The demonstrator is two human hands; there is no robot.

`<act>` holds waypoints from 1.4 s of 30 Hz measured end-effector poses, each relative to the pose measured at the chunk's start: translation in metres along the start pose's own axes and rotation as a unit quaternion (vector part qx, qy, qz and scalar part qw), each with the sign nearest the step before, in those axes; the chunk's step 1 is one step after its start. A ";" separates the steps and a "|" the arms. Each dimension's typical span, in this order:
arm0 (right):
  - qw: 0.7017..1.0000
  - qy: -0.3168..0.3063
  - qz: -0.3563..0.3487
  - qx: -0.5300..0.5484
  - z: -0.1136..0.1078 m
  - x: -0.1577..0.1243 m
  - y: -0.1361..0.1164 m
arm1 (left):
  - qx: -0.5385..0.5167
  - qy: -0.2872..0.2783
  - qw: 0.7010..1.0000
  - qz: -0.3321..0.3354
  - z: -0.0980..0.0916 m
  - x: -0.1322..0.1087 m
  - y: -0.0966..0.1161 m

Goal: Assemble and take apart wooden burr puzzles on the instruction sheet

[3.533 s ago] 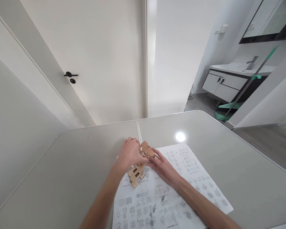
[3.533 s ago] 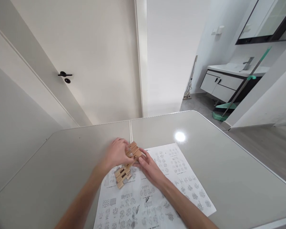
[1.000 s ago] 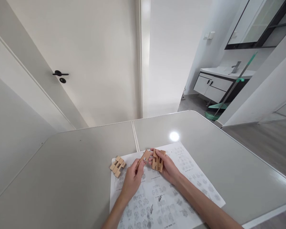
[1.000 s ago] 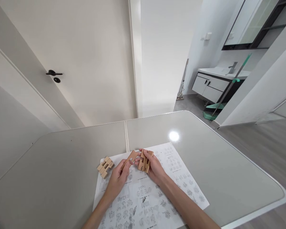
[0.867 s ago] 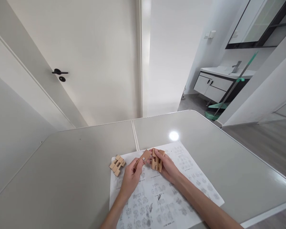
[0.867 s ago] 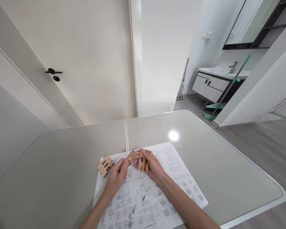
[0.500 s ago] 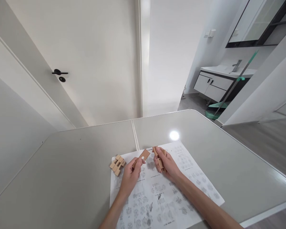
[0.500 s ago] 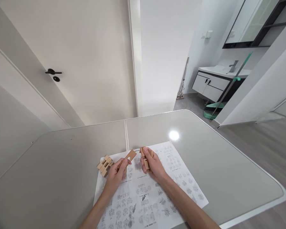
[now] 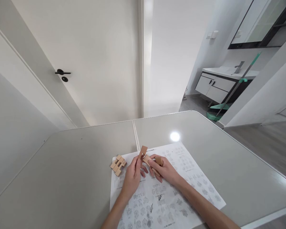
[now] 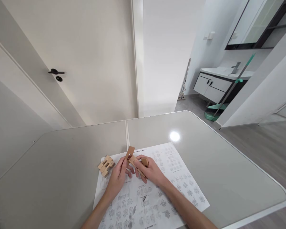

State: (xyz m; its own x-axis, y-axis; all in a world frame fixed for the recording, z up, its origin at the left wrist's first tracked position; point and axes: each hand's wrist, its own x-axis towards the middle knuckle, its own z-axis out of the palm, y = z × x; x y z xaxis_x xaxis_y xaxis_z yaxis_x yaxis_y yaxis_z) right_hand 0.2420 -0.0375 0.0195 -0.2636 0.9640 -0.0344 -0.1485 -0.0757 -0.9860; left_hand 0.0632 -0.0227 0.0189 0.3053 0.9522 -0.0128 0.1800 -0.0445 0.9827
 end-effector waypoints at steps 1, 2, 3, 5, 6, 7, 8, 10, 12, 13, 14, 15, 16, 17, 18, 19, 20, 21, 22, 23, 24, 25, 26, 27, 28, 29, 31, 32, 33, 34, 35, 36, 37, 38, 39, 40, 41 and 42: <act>1.000 0.006 -0.008 -0.027 0.001 -0.001 0.001 | 0.025 -0.001 1.000 0.010 0.000 -0.001 0.000; 0.999 0.018 -0.015 -0.049 0.001 -0.001 0.002 | 0.047 -0.001 0.999 0.023 0.000 -0.001 0.001; 0.997 0.032 -0.021 -0.065 0.001 -0.001 0.002 | 0.064 -0.001 0.997 0.036 0.000 -0.002 0.001; 0.995 0.055 -0.022 -0.081 0.001 -0.002 0.002 | 0.089 0.001 0.994 0.056 0.000 -0.003 0.003; 0.995 0.059 -0.021 -0.082 0.001 -0.003 0.001 | 0.097 0.003 0.993 0.063 0.000 -0.003 0.004; 0.995 0.060 -0.021 -0.080 0.000 -0.003 0.001 | 0.104 0.003 0.992 0.069 0.000 -0.004 0.005; 0.995 0.057 -0.020 -0.078 0.000 -0.004 0.001 | 0.111 0.003 0.991 0.075 0.000 -0.005 0.006; 0.996 0.051 -0.021 -0.076 0.000 -0.005 0.000 | 0.124 -0.005 0.988 0.089 0.000 -0.006 0.008; 0.996 0.046 -0.020 -0.079 -0.001 -0.005 -0.001 | 0.135 -0.017 0.985 0.104 0.000 -0.007 0.008; 0.995 0.045 -0.020 -0.082 -0.001 -0.006 -0.002 | 0.140 -0.021 0.984 0.109 0.000 -0.007 0.008; 0.995 0.045 -0.020 -0.085 -0.001 -0.006 -0.002 | 0.145 -0.022 0.983 0.111 0.001 -0.007 0.008; 0.995 0.045 -0.018 -0.085 -0.001 -0.006 -0.002 | 0.150 -0.024 0.982 0.110 0.001 -0.007 0.007; 0.995 0.042 -0.016 -0.083 -0.001 -0.006 -0.002 | 0.156 -0.021 0.982 0.107 0.002 -0.007 0.006; 0.996 0.039 -0.014 -0.080 -0.001 -0.006 -0.003 | 0.162 -0.015 0.981 0.103 0.002 -0.008 0.005; 0.997 0.033 -0.013 -0.074 -0.001 -0.006 -0.003 | 0.169 -0.006 0.981 0.099 0.003 -0.007 0.004; 0.997 0.025 -0.011 -0.066 -0.001 -0.006 -0.004 | 0.175 0.008 0.980 0.093 0.003 -0.007 0.003; 0.998 0.014 -0.008 -0.056 -0.001 -0.005 -0.005 | 0.180 0.026 0.979 0.087 0.003 -0.007 0.002; 0.999 0.001 -0.005 -0.046 -0.001 -0.005 -0.006 | 0.185 0.045 0.978 0.081 0.003 -0.007 0.000; 0.999 -0.010 0.000 -0.035 0.000 -0.005 -0.007 | 0.188 0.064 0.977 0.077 0.002 -0.006 0.000; 0.999 -0.019 0.005 -0.026 0.000 -0.005 -0.008 | 0.190 0.080 0.976 0.076 0.002 -0.006 -0.001; 0.999 -0.025 0.009 -0.022 0.000 -0.005 -0.009 | 0.193 0.095 0.974 0.076 0.001 -0.005 -0.002; 0.999 -0.025 0.011 -0.021 0.000 -0.005 -0.009 | 0.197 0.108 0.971 0.079 0.001 -0.005 -0.003; 0.999 -0.023 0.011 -0.023 0.000 -0.005 -0.009 | 0.202 0.119 0.968 0.084 0.001 -0.005 -0.004; 0.999 -0.019 0.010 -0.026 0.000 -0.004 -0.008 | 0.210 0.128 0.965 0.090 0.000 -0.004 -0.006; 0.999 -0.015 0.010 -0.030 0.000 -0.004 -0.007 | 0.220 0.133 0.961 0.097 0.000 -0.004 -0.008; 0.999 -0.011 0.010 -0.034 0.001 -0.004 -0.006 | 0.233 0.136 0.957 0.105 -0.001 -0.004 -0.009; 0.999 -0.004 0.011 -0.044 0.001 -0.005 -0.005 | 0.257 0.149 0.948 0.117 -0.003 -0.003 -0.012; 0.999 -0.003 0.012 -0.053 0.001 -0.006 -0.004 | 0.267 0.160 0.943 0.117 -0.005 -0.002 -0.012; 0.998 -0.004 0.012 -0.065 0.002 -0.007 -0.004 | 0.274 0.174 0.939 0.113 -0.007 -0.001 -0.012; 0.996 -0.009 0.009 -0.084 0.002 -0.008 -0.004 | 0.277 0.188 0.936 0.106 -0.009 0.000 -0.010; 0.994 -0.013 0.004 -0.109 0.002 -0.009 -0.004 | 0.273 0.198 0.936 0.098 -0.011 0.001 -0.008; 0.990 -0.016 -0.003 -0.138 0.002 -0.009 -0.004 | 0.264 0.201 0.939 0.090 -0.013 0.002 -0.006; 0.986 -0.015 -0.009 -0.167 0.002 -0.010 -0.004 | 0.251 0.197 0.944 0.081 -0.014 0.003 -0.004; 0.981 -0.008 -0.015 -0.194 0.002 -0.009 -0.003 | 0.233 0.187 0.952 0.072 -0.014 0.003 -0.001; 0.976 0.002 -0.019 -0.219 0.001 -0.009 -0.002 | 0.213 0.176 0.959 0.064 -0.014 0.003 0.001; 0.970 0.016 -0.022 -0.242 0.000 -0.007 -0.001 | 0.193 0.167 0.965 0.057 -0.013 0.003 0.002; 0.963 0.033 -0.027 -0.267 -0.002 -0.006 0.000 | 0.176 0.164 0.969 0.051 -0.013 0.002 0.004; 0.954 0.049 -0.036 -0.293 -0.004 -0.004 0.001 | 0.165 0.164 0.972 0.045 -0.012 0.002 0.004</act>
State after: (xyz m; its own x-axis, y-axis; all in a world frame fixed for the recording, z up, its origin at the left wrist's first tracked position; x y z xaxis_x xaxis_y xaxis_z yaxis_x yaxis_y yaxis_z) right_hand 0.2469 -0.0409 0.0176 -0.1783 0.9828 0.0492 0.4040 0.1187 -0.9070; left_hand 0.0531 -0.0175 0.0255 0.0296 0.9825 0.1840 0.4728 -0.1760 0.8634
